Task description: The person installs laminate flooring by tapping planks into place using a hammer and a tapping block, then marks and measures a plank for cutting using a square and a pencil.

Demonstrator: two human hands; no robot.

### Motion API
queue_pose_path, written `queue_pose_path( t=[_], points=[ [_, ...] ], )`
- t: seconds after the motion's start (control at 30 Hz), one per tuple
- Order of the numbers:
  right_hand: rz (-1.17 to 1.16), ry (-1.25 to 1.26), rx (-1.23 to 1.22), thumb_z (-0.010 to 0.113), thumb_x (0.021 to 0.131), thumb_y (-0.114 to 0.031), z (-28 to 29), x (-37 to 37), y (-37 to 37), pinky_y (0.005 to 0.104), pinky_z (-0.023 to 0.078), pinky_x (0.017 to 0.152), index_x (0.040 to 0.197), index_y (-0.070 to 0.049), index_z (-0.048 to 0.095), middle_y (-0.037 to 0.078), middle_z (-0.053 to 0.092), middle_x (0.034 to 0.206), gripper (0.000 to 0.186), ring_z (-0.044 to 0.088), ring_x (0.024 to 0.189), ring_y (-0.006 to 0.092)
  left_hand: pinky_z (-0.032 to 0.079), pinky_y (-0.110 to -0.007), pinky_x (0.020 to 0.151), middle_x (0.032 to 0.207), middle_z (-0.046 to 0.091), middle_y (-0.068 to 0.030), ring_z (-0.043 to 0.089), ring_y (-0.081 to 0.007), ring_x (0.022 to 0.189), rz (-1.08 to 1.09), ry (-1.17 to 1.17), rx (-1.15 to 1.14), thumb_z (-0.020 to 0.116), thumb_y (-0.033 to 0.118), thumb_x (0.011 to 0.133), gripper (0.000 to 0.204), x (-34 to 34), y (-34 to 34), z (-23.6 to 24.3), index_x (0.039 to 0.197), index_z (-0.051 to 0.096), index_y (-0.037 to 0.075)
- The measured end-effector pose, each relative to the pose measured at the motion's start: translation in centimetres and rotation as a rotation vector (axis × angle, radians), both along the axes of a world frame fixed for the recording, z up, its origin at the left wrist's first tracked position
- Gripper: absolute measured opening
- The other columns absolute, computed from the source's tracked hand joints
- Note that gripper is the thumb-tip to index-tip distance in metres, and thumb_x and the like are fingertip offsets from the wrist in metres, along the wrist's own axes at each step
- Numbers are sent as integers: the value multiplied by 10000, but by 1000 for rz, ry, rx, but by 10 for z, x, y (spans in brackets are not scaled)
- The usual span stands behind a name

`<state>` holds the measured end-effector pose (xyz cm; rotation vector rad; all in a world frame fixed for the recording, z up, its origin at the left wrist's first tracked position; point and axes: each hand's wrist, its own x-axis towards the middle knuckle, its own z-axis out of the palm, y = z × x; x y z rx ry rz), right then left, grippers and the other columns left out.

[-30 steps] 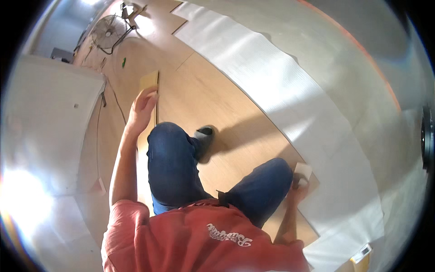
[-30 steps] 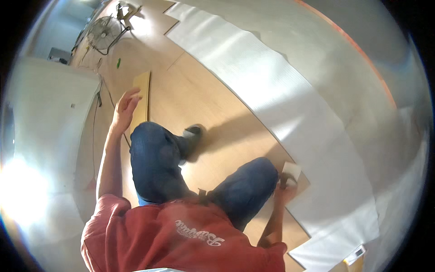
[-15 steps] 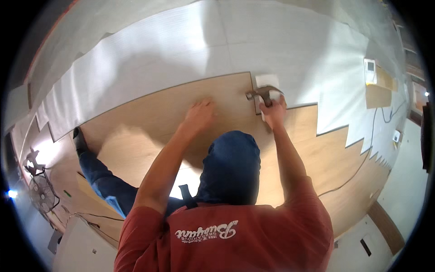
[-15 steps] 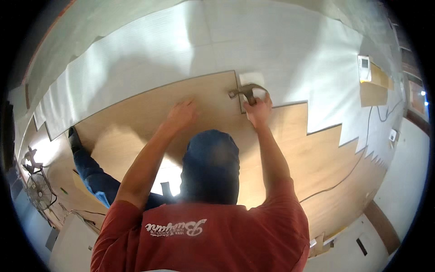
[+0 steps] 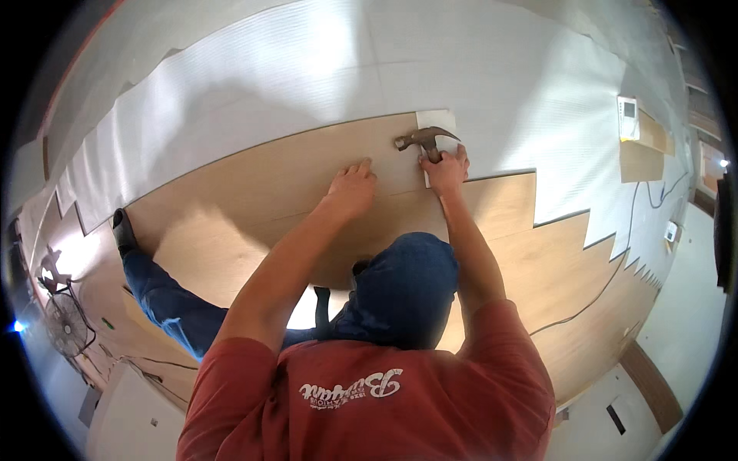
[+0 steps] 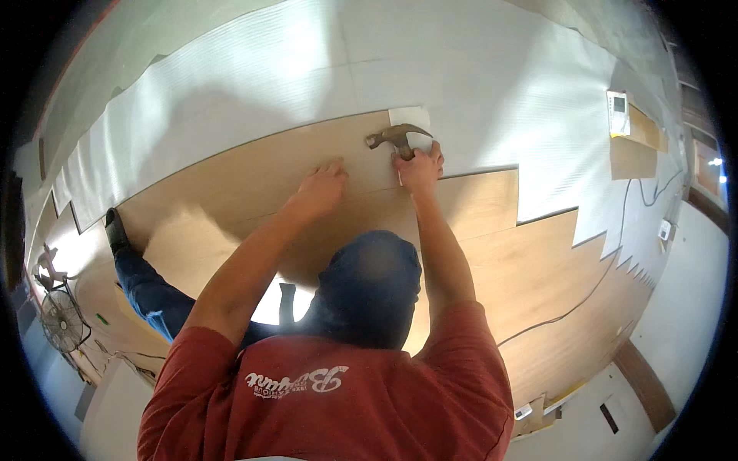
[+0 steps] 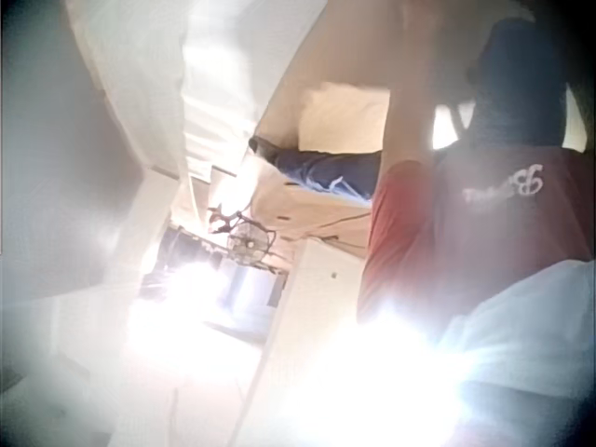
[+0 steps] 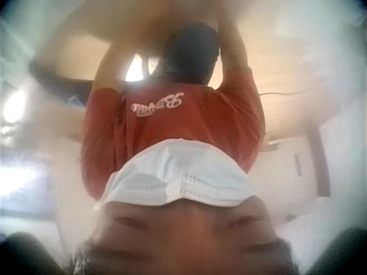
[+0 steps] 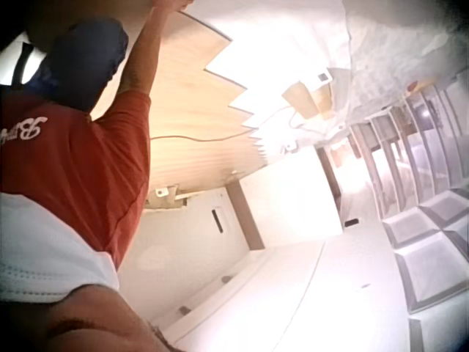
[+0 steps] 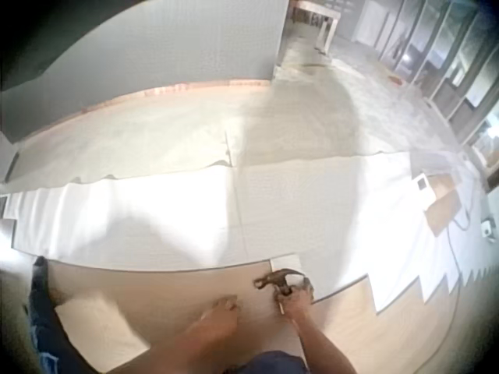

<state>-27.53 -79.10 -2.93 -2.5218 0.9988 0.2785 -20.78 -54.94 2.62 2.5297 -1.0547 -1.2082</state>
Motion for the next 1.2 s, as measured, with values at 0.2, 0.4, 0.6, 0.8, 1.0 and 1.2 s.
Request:
queue_pose_path(
  t=[0.2,0.4,0.6,0.8,1.0,1.2],
  points=[
    [109,-6,-25,753,834,-536,-9,-11,-23,548,363,1138,1050,-14,756,275,353,1578,566,367,1422,459,401,-498,1147,1668,224,-228,503,-401,1357,-152,-93,-126,606,148,931,351,-13,-45,-26,1239,655,-15],
    [-46,-136,166,719,913,-333,-14,-35,-116,375,504,491,980,9,569,75,641,696,379,622,523,210,449,-452,1086,1702,203,-130,590,-298,1264,-295,-104,-107,627,158,927,280,11,-64,-16,1144,728,13],
    [-181,101,417,633,904,-190,-5,-28,-118,382,460,445,976,29,590,94,590,626,234,580,464,220,386,-427,1142,1726,160,-41,587,-219,1282,-355,-144,22,622,177,953,358,5,-84,-45,1296,679,96],
    [-195,117,308,623,888,-172,-11,-31,-171,362,466,463,1038,-6,617,53,562,683,224,564,526,181,363,-412,1157,1583,423,-54,584,-245,1301,-274,-108,14,602,259,986,615,3,-84,-23,1570,425,186],
    [53,7,426,580,941,-220,-48,-45,-163,387,430,484,1047,-9,622,65,564,688,239,507,533,175,450,-431,1104,1422,593,-108,553,-287,1318,659,99,-336,633,330,962,503,-50,-124,-150,1446,546,226],
    [-41,-138,355,527,873,-127,-85,-83,-196,369,408,419,1030,2,578,62,501,642,210,484,432,195,495,-427,1006,1280,618,-166,587,-293,1236,1034,560,-328,595,294,1000,458,-31,-124,-120,1414,560,100]
  ],
)
